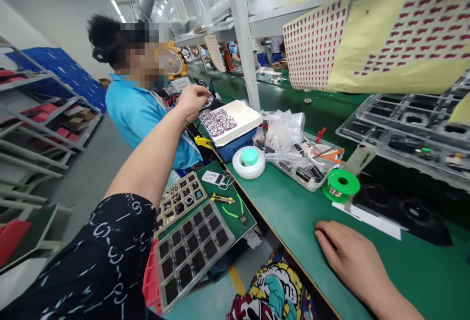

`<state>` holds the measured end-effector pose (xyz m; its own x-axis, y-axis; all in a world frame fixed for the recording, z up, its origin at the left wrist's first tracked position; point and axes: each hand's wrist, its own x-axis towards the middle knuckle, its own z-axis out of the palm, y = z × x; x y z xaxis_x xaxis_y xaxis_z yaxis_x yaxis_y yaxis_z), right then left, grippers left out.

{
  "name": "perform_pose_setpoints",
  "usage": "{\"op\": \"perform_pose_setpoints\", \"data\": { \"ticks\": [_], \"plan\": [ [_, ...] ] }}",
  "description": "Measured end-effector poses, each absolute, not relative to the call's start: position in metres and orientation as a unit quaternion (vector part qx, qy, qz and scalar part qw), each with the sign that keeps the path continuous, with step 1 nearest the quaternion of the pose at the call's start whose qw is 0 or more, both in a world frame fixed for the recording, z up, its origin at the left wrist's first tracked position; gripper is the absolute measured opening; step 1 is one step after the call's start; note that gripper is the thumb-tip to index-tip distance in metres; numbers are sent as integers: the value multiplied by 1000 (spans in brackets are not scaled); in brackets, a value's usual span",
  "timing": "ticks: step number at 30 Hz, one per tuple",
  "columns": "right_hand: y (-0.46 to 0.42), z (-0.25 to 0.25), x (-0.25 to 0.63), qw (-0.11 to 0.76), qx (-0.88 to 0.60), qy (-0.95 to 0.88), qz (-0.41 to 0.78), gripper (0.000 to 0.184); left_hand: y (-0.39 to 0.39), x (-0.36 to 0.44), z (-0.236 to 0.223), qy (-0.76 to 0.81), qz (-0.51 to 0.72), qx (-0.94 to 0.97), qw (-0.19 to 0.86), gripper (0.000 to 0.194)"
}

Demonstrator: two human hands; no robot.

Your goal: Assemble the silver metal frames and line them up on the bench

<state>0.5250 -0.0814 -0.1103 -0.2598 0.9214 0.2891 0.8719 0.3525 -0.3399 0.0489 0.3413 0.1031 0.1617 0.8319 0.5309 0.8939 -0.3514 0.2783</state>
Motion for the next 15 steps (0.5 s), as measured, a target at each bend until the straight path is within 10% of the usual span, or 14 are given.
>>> {"op": "perform_pose_setpoints", "data": {
  "ticks": [15],
  "plan": [
    [-81, -107, 524, 226, -575, -784, 70, 21, 397, 53, 72, -560, -206, -799, -77, 29]
  ]
}}
